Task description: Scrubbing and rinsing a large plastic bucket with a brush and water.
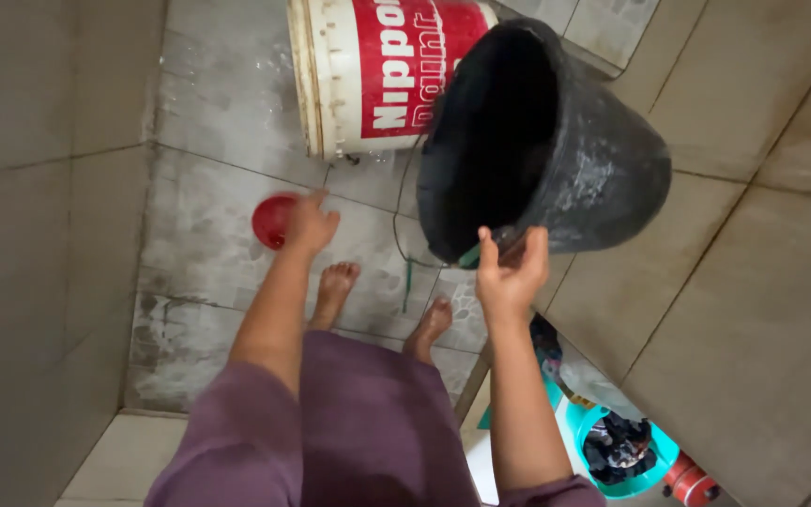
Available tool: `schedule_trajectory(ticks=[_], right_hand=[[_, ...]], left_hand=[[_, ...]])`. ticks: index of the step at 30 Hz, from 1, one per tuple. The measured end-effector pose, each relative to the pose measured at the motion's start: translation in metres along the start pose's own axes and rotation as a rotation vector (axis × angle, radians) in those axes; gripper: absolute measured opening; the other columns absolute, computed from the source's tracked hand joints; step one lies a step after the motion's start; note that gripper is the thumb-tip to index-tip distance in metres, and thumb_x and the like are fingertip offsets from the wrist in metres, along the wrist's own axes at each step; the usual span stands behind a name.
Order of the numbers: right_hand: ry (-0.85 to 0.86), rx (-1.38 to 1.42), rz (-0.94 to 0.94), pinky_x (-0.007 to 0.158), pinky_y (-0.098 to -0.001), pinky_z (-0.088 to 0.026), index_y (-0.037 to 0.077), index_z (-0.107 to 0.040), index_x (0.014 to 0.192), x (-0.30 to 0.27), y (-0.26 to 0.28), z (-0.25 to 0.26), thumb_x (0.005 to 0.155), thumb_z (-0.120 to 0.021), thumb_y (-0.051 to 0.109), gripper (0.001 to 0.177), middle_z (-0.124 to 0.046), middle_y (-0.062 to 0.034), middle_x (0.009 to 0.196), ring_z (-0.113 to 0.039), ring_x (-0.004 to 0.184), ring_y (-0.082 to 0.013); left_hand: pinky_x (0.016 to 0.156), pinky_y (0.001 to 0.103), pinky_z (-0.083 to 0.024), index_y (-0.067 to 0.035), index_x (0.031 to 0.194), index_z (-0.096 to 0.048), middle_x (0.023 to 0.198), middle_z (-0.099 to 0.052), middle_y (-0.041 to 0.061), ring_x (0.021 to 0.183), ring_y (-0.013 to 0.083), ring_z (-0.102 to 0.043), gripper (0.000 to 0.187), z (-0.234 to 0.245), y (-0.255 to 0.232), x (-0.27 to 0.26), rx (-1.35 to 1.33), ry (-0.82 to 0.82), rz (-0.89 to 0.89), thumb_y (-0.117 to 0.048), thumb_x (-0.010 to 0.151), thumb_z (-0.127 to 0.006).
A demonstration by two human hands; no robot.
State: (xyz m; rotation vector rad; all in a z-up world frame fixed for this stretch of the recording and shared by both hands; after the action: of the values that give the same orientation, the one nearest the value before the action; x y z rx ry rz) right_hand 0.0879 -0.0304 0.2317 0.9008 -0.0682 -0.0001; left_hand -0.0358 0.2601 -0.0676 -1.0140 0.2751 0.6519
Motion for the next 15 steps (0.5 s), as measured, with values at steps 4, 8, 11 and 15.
schedule_trajectory(ticks=[4,8,11,15], right_hand=[[-0.026,-0.026,0.096,0.059,-0.0306,-0.034,0.003,-0.040,0.086,0.029,0.028,-0.018,0.088,-0.086,0.009,0.046,-0.037,-0.0016,0.077,-0.036,0.069,-0.0129],[-0.018,-0.115,0.130,0.057,-0.0345,-0.035,0.002,-0.042,0.084,0.041,0.041,-0.040,0.084,-0.087,0.008,0.046,-0.038,-0.0055,0.074,-0.037,0.064,-0.0186],[-0.009,-0.168,0.147,0.055,-0.0371,-0.035,0.002,-0.042,0.085,0.045,0.048,-0.060,0.083,-0.087,0.009,0.046,-0.039,-0.0082,0.074,-0.039,0.062,-0.0221],[0.009,-0.205,0.218,0.057,-0.0391,-0.039,0.002,-0.045,0.088,0.054,0.071,-0.080,0.085,-0.085,0.010,0.041,-0.044,-0.0111,0.079,-0.044,0.063,-0.0264]], left_hand=[[0.096,0.046,-0.053,-0.005,0.127,-0.070,0.117,-0.071,0.024,0.111,0.0410,-0.068,0.046,-0.004,0.059,-0.041,0.047,0.000,0.130,-0.023,0.085,-0.070],[0.094,0.043,-0.054,-0.005,0.122,-0.071,0.114,-0.073,0.021,0.109,0.0363,-0.070,0.043,0.015,0.049,-0.052,-0.089,-0.034,0.210,-0.024,0.082,-0.070],[0.090,0.044,-0.055,-0.006,0.122,-0.071,0.108,-0.074,0.021,0.103,0.0361,-0.071,0.041,0.018,0.025,-0.029,-0.054,0.020,0.195,-0.023,0.085,-0.069],[0.088,0.040,-0.056,-0.004,0.121,-0.068,0.112,-0.073,0.017,0.101,0.0311,-0.073,0.040,0.014,0.004,0.001,-0.249,-0.094,0.062,-0.020,0.084,-0.068]])
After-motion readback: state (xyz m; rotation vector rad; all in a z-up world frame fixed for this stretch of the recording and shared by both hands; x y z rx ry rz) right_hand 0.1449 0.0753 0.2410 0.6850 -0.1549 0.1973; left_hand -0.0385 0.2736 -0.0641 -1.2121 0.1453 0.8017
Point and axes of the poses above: each hand's wrist, its own x-axis towards the middle knuckle, its own z-axis out of the back of the hand, y = z × x, the point moved 7 cm from there along x, towards the middle knuckle
